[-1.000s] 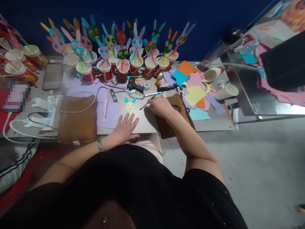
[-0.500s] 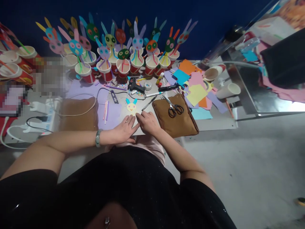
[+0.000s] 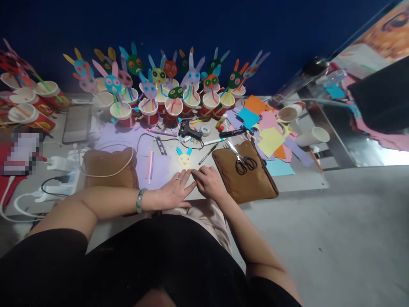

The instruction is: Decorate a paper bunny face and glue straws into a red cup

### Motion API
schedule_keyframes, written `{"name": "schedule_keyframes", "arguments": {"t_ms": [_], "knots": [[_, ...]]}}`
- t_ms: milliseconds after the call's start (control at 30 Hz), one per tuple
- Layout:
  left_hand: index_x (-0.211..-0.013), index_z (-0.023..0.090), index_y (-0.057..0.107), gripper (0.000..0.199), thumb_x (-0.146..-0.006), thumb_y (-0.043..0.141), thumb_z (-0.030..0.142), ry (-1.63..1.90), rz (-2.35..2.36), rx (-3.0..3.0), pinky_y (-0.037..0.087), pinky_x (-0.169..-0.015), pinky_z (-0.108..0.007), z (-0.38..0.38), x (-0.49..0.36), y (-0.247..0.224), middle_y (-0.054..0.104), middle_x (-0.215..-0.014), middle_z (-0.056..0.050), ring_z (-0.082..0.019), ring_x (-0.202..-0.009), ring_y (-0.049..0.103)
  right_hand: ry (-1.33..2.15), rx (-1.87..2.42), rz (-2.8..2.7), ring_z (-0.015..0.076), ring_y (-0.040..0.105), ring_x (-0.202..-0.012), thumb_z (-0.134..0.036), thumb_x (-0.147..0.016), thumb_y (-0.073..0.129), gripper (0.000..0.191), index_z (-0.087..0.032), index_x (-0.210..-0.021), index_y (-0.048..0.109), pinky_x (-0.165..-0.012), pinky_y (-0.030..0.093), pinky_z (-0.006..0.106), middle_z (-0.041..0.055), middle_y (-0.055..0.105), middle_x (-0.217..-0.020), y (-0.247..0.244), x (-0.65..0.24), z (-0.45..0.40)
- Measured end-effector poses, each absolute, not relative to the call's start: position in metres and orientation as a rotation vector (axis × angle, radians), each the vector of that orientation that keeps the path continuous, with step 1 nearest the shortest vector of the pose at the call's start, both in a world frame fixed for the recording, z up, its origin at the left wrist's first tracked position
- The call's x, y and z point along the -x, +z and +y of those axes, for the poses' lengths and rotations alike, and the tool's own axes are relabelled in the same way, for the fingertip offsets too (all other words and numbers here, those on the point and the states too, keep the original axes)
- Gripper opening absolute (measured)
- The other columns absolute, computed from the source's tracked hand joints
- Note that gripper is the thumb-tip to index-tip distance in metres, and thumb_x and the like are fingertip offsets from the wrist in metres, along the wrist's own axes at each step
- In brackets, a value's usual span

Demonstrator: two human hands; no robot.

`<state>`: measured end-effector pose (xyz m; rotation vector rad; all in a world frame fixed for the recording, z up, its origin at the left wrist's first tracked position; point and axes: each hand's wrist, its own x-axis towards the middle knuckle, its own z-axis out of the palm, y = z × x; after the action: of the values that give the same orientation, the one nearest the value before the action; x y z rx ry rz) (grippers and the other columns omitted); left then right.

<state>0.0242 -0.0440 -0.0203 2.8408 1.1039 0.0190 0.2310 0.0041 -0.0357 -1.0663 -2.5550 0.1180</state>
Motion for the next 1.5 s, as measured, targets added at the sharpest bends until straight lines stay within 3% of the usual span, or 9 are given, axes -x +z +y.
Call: {"name": "schedule_keyframes", "arguments": {"t_ms": [367,667,1067,1267,1367,1500], "knots": [[-0.140,0.006,0.050,0.081,-0.088,0.059,0.068,0.096,1.074,-2.884,0.038,-0.107,-0.052,-0.034,-0.021,-0.015,0.050,-0.145,-0.034,-0.042,-0.132,0.054,0.047,0.998,-2.532,0.0184,0.055,-0.075,-0.017,-0.098,0.051,0.027,-0.015,-0.118,0.070,-0.070,0.043,0.034,0.0063,0.062,-0.084,-0.038,-0.232,0.007],[-0.136,0.008,0.055,0.079,-0.090,0.051,0.072,0.063,1.040,-2.955,0.041,-0.103,-0.051,-0.029,-0.021,-0.016,0.055,-0.140,-0.033,-0.043,-0.130,0.055,0.066,1.062,-2.475,0.0202,0.058,-0.078,-0.019,-0.098,0.051,0.030,-0.018,-0.122,0.068,-0.073,0.045,0.036,0.0073,0.064,-0.087,-0.042,-0.232,0.006],[-0.143,0.007,0.050,0.083,-0.090,0.052,0.071,0.072,1.060,-2.935,0.037,-0.109,-0.054,-0.030,-0.019,-0.020,0.049,-0.146,-0.034,-0.045,-0.137,0.048,0.056,1.083,-2.459,0.0200,0.057,-0.077,-0.024,-0.099,0.050,0.025,-0.018,-0.111,0.070,-0.074,0.044,0.035,0.0083,0.065,-0.085,-0.042,-0.232,0.004],[-0.146,0.011,0.049,0.083,-0.089,0.055,0.070,0.000,1.049,-2.884,0.035,-0.111,-0.057,-0.027,-0.019,-0.022,0.044,-0.152,-0.033,-0.046,-0.143,0.043,-0.107,0.996,-2.383,0.0172,0.058,-0.071,-0.023,-0.096,0.053,0.018,-0.019,-0.102,0.070,-0.076,0.044,0.034,0.0049,0.067,-0.077,-0.038,-0.245,0.002],[-0.145,0.012,0.050,0.080,-0.090,0.053,0.070,-0.050,1.044,-2.880,0.036,-0.110,-0.057,-0.026,-0.020,-0.021,0.044,-0.152,-0.033,-0.045,-0.144,0.044,-0.219,1.146,-2.336,0.0179,0.059,-0.071,-0.021,-0.095,0.054,0.019,-0.020,-0.097,0.072,-0.078,0.042,0.036,0.0049,0.067,-0.073,-0.021,-0.268,0.026],[-0.142,0.011,0.052,0.078,-0.090,0.056,0.069,-0.038,1.022,-2.888,0.038,-0.109,-0.057,-0.025,-0.019,-0.017,0.047,-0.150,-0.034,-0.046,-0.141,0.046,-0.232,1.562,-2.221,0.0206,0.060,-0.074,-0.021,-0.087,0.065,0.015,-0.018,-0.096,0.077,-0.076,0.039,0.036,0.0093,0.072,-0.084,0.008,-0.312,0.095]]}}
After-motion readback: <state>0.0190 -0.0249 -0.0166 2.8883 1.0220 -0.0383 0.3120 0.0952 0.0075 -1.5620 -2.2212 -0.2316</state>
